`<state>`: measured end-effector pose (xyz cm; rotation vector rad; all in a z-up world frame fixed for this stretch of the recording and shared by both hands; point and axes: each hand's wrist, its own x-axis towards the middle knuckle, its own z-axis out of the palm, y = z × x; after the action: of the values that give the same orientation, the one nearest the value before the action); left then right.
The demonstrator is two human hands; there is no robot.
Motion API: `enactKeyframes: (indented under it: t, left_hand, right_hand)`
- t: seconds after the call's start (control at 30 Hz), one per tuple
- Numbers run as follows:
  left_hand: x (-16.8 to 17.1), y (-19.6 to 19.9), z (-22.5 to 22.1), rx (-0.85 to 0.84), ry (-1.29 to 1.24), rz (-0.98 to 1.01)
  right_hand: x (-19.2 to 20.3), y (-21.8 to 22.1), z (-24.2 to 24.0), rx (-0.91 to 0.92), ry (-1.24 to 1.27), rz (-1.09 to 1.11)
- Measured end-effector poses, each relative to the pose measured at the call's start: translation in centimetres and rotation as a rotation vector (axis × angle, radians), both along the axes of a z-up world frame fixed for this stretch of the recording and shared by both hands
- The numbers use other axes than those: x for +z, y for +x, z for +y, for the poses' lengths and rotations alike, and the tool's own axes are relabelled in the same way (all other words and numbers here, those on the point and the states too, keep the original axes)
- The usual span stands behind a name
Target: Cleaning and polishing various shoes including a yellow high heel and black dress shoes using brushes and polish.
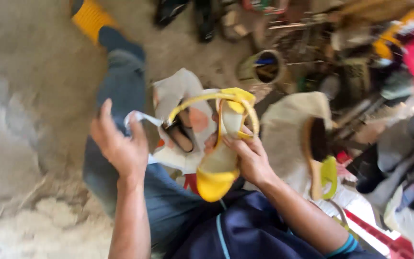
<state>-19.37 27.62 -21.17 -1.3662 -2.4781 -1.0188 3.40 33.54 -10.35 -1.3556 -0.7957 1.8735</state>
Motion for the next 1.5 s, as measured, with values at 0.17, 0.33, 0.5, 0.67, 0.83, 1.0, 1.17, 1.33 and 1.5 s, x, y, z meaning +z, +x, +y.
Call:
enactKeyframes:
  t: [0.17, 0.33, 0.5, 0.67, 0.83, 1.0, 1.17, 1.33, 1.5]
  left_hand:
    - [4.9, 12.9, 1.4, -0.216, 0.187, -0.310]
    - [12.7, 28.7, 1.9, -0.608, 0.022, -0.583]
    - [10.9, 35.6, -1.0, -0.680, -0.065, -0.288]
    - [13.1, 35.2, -1.6, -0.610, -0.235, -0.595]
    - [10.8, 30.8, -1.1, -0.416, -0.554, -0.948]
    - [14.6, 28.8, -2.0, -0.375, -0.368, -1.251]
    - [19.5, 29.1, -3.6, -0.516, -0.072, -0.982]
    - [18.1, 29.3, -5.6, -0.519, -0.107, -0.698]
    - [15.5, 29.8, -7.8, -0.924, 0.004, 0.001]
  right_hand:
    - [5.9, 9.3, -0.5, -0.107, 0.227, 0.233]
    - [10.0, 17.2, -1.6, -0.371, 0.349, 0.276]
    - [10.9, 23.5, -3.1, -0.621, 0.299, 0.322]
    - [9.4, 28.1, -4.3, -0.679, 0.243, 0.345]
    - [8.4, 28.7, -4.3, -0.714, 0.184, 0.341]
    - [6.6, 28.5, -3.5, -0.788, -0.006, 0.448]
    - [7.6, 27.3, -2.9, -0.747, -0.014, 0.523]
    - [6.4, 24.8, -2.7, -0.737, 0.040, 0.360]
    - [6.9, 22.8, -3.3, -0.716, 0.155, 0.197]
